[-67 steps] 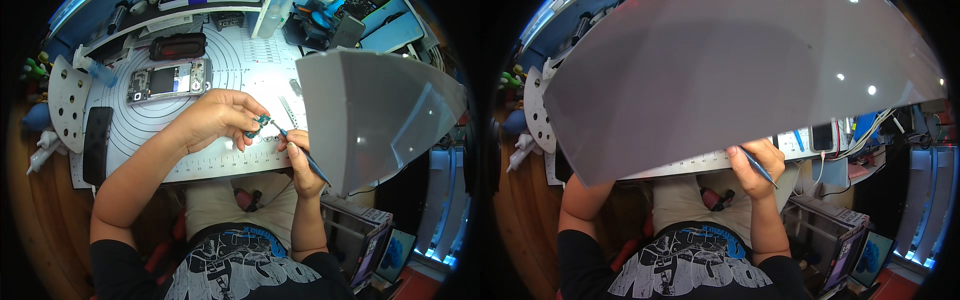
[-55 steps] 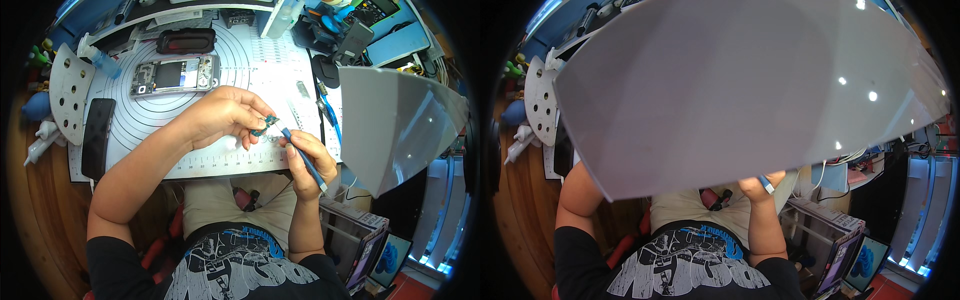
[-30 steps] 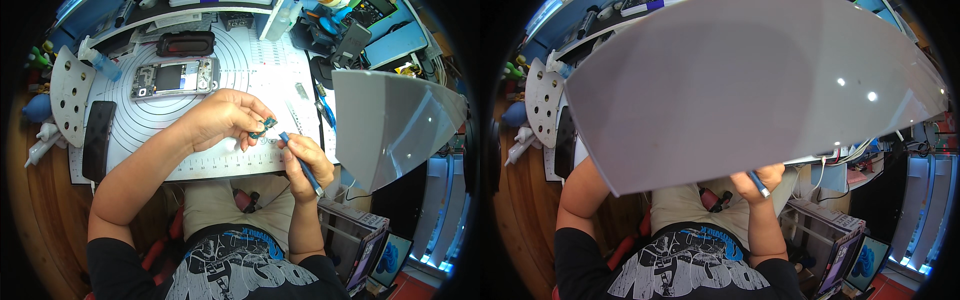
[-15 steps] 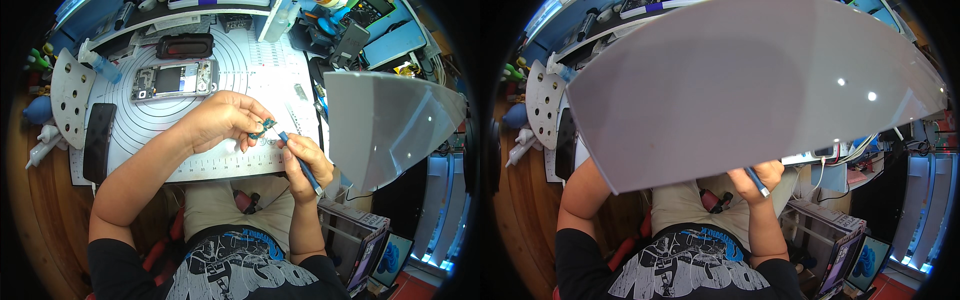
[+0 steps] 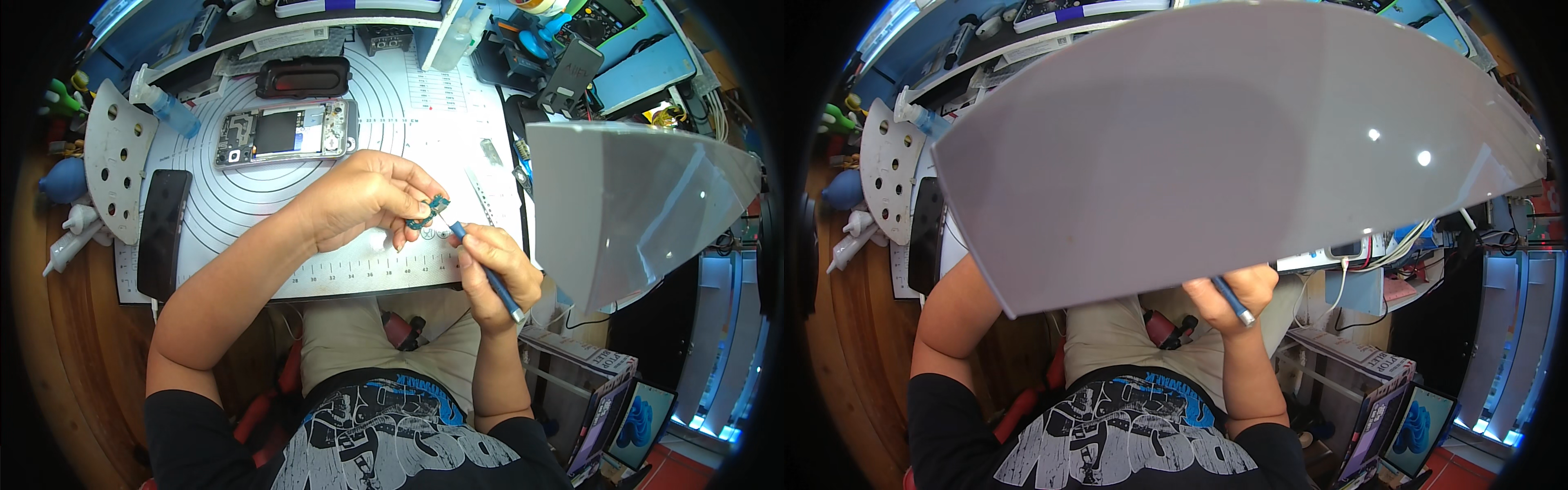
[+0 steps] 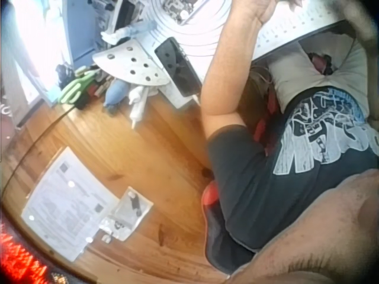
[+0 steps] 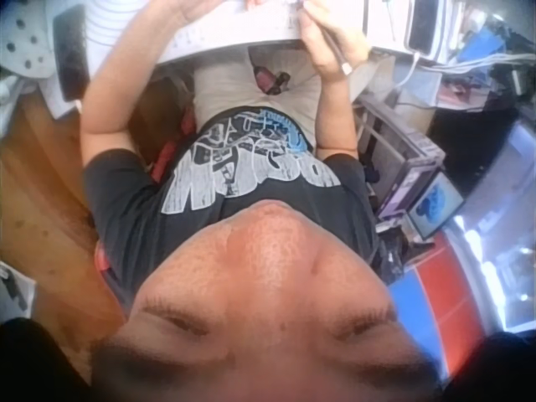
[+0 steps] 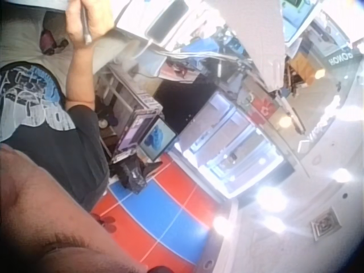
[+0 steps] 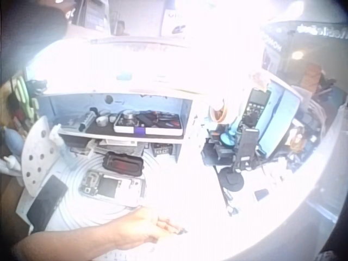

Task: The person cleans a small circuit board from a mobile phone using a tool and a cloth.

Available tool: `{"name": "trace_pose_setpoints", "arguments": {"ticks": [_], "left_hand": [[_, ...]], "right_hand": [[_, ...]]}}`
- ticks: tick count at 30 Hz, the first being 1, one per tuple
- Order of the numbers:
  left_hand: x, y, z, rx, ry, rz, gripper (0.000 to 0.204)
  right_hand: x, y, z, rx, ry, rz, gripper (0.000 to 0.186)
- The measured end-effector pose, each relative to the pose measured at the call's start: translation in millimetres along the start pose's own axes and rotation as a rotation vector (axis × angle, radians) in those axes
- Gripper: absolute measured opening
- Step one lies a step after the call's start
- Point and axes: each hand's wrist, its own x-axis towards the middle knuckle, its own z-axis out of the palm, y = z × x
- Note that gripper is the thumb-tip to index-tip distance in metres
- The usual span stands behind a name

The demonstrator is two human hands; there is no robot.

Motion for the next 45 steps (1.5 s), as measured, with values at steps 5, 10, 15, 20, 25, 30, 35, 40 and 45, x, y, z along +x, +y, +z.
{"name": "trace_pose_setpoints", "arguments": {"ticks": [5, 10, 15, 20, 25, 30, 35, 40, 45], "left_hand": [[2, -3, -4, 0.003, -0.020, 0.014, 0.028], [0, -1, 5, 0.101, 0.031, 0.083, 0.027], [-1, -1, 4, 0.107, 0.009, 0.079, 0.026], [0, -2, 4, 0.095, 0.007, 0.081, 0.026], [-5, 4, 5, 0.030, -0.031, 0.070, 0.026], [-4, 0, 3, 0.046, -0.039, 0.093, 0.026], [-2, 1, -2, -0.016, -0.073, 0.034, 0.027], [2, -4, -1, 0.008, -0.028, 0.038, 0.030], [2, -4, -2, 0.020, -0.036, 0.021, 0.031]], "right_hand": [[0, -2, -1, 0.007, 0.005, 0.037, 0.021], [-11, 0, -4, 0.070, 0.118, 0.187, 0.026], [-6, 10, -2, 0.168, 0.144, 0.138, 0.026], [-4, 11, -2, 0.279, 0.087, 0.099, 0.023], [-6, 13, 0, 0.256, 0.018, 0.084, 0.021], [-4, 9, 1, 0.204, -0.023, 0.051, 0.023], [2, -2, 4, 0.189, 0.018, 0.081, 0.023], [0, 4, 6, 0.181, 0.007, 0.010, 0.024], [0, 4, 4, 0.182, 0.013, 0.054, 0.025]]}}
